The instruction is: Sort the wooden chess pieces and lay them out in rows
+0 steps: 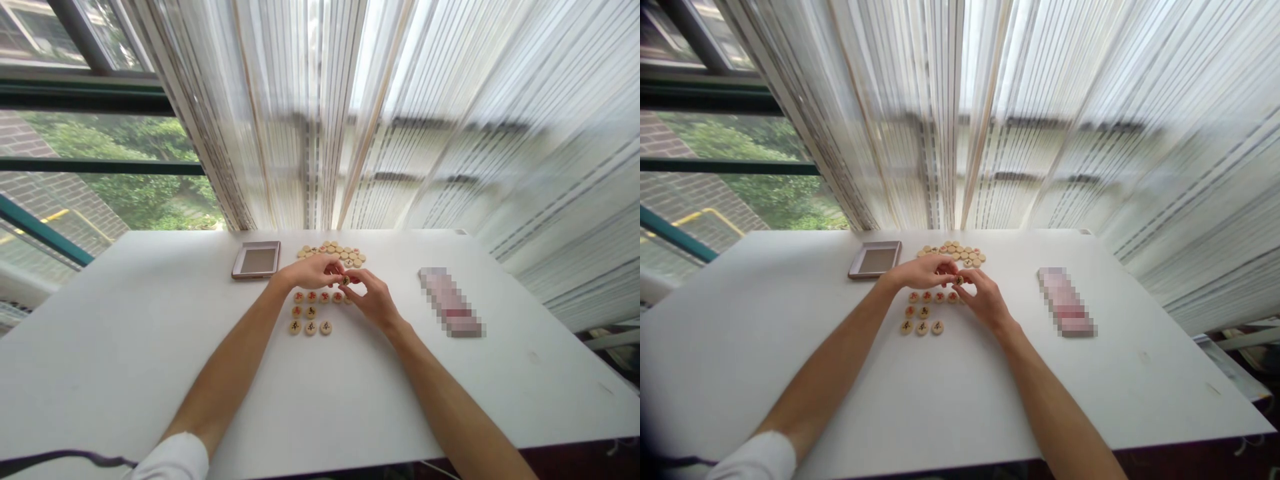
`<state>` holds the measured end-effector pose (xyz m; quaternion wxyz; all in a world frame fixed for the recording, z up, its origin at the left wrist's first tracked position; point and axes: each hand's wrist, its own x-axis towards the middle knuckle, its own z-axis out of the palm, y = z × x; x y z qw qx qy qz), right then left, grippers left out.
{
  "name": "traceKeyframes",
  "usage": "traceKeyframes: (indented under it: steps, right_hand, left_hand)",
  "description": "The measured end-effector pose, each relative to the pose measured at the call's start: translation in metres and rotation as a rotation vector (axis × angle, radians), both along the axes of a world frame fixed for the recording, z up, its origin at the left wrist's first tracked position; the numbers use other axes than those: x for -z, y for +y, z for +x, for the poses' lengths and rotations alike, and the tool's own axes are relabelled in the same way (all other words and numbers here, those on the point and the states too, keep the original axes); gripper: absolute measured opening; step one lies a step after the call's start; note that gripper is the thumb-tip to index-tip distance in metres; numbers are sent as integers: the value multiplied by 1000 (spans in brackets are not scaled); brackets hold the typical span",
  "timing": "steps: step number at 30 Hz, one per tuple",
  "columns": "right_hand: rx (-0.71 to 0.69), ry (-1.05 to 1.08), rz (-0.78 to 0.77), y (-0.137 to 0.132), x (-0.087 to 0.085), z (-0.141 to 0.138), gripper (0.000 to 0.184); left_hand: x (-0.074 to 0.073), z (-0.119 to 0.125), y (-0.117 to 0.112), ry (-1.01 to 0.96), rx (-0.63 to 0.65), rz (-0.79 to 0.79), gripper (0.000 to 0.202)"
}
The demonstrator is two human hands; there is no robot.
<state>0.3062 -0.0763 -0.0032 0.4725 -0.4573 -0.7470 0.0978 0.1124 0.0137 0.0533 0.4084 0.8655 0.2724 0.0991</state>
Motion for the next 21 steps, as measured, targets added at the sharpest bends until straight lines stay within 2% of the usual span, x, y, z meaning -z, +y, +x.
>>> traceKeyframes:
  steps: [14,18,21]
  right_hand:
    - [-35,69,-21,-3,2,-6,16]
    - [-45,76,-8,-4,0,-7,15]
    - [-2,86,25,-5,-2,-8,15]
  left_hand:
    - [-8,4,-8,-1,-112,7,32]
    - [-8,3,-7,-27,-101,-21,36]
    - [-7,4,-8,-61,-76,-71,37]
